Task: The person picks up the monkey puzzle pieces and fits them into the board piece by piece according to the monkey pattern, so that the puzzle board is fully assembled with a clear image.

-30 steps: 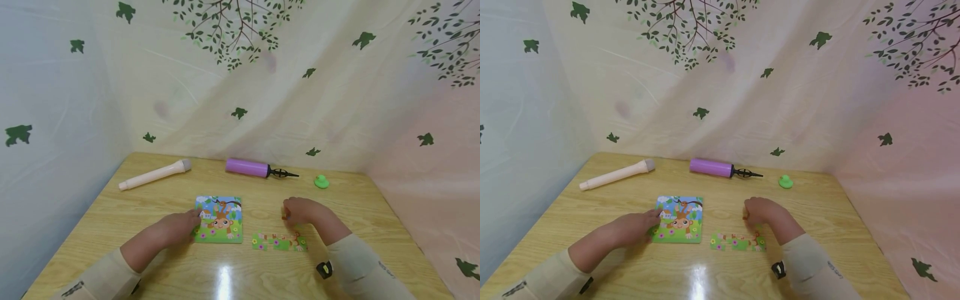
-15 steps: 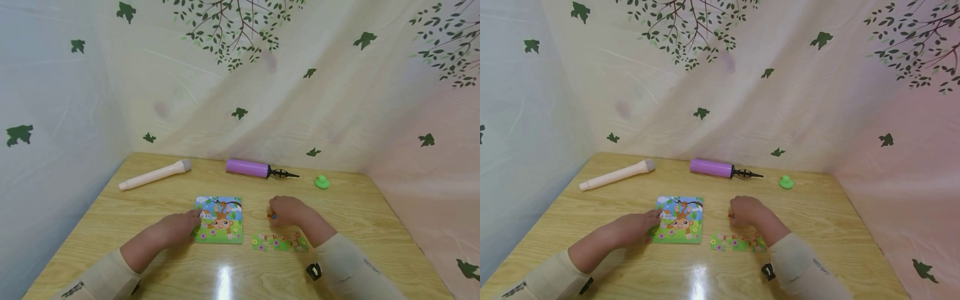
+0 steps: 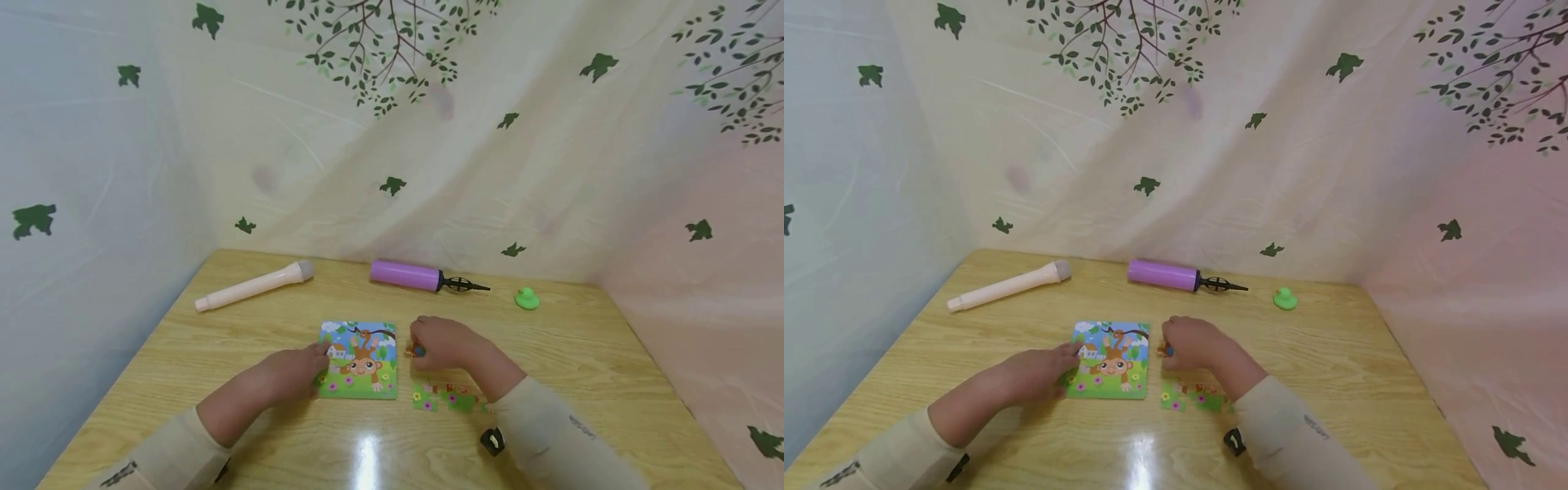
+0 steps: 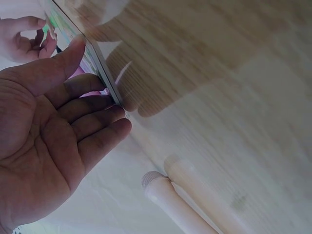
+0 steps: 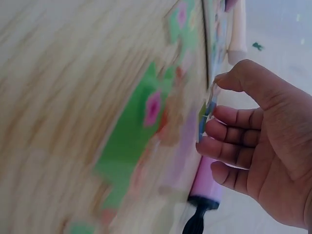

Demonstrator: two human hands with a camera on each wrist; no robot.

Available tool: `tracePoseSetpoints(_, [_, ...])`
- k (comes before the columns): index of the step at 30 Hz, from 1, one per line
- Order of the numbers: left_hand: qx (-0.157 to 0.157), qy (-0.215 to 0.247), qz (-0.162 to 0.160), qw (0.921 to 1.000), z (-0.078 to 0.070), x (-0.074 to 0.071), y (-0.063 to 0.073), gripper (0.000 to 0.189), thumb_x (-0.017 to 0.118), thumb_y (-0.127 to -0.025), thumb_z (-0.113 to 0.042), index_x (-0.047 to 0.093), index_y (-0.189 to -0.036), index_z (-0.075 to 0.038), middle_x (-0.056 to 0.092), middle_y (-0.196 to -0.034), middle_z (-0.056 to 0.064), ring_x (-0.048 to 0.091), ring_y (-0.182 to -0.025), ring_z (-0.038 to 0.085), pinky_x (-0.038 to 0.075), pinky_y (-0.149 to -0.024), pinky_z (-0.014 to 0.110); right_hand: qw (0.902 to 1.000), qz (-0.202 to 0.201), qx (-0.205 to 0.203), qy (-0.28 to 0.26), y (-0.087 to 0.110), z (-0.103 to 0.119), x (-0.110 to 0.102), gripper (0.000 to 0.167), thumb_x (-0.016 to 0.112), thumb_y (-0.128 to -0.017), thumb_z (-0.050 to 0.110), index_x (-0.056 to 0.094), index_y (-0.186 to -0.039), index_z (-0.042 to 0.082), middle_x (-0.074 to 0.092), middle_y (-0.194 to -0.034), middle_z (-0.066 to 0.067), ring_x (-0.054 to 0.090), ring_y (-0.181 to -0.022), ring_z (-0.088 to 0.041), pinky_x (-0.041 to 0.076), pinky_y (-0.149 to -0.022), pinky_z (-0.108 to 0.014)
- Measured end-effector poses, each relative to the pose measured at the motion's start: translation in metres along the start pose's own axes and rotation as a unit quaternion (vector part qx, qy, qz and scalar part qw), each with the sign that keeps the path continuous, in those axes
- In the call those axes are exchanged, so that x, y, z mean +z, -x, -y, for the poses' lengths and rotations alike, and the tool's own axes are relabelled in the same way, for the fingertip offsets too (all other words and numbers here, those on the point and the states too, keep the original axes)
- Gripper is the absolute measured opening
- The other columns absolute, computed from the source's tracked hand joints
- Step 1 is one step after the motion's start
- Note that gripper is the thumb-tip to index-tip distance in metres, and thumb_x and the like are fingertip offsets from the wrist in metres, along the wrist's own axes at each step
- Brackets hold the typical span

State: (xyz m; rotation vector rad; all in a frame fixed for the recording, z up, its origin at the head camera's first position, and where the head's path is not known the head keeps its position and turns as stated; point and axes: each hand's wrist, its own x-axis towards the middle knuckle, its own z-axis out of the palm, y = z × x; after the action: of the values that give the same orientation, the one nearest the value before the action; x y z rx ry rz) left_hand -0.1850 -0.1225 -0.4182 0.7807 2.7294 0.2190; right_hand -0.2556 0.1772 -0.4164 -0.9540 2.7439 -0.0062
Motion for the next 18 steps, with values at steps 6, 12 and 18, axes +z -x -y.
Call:
tracePoseSetpoints(6, [0.001, -0.001, 0.002, 1.0000, -0.001, -0.001, 0.001, 0.056, 0.078, -0.083, -0.016, 0.056, -0.130, 0.003, 0.040, -0.151, 0.024, 0.044, -0.135, 0.041, 0.049, -0.101, 0.052, 0.9985, -0.016, -0.039, 0.035, -0.017, 0.022, -0.005, 0.030, 0.069, -0.085, 0.042, 0.061, -0.099, 0.016, 0.056, -0.092, 0.007, 0.052, -0.080, -0.008, 0.051, -0.070, -0.026])
tracePoseSetpoints(12, [0.003, -0.005, 0.004, 1.0000, -0.001, 0.000, 0.001, 0.057, 0.077, -0.084, -0.017, 0.054, -0.132, 0.003, 0.039, -0.152, 0.024, 0.044, -0.136, 0.041, 0.049, -0.101, 0.052, 0.9957, -0.010, -0.060, 0.070, -0.035, 0.044, -0.004, 0.033, 0.070, -0.084, 0.045, 0.060, -0.096, 0.016, 0.055, -0.090, 0.007, 0.052, -0.080, -0.009, 0.051, -0.070, -0.026])
tracePoseSetpoints(18, [0.002, -0.007, 0.003, 1.0000, -0.001, 0.000, 0.001, 0.056, 0.078, -0.083, -0.017, 0.055, -0.131, 0.002, 0.040, -0.151, 0.023, 0.045, -0.135, 0.040, 0.049, -0.100, 0.051, 0.9949, 0.002, -0.055, 0.084, -0.046, 0.058, 0.001, 0.047, 0.069, -0.085, 0.050, 0.063, -0.117, 0.016, 0.061, -0.106, 0.004, 0.059, -0.094, -0.012, 0.055, -0.077, -0.028])
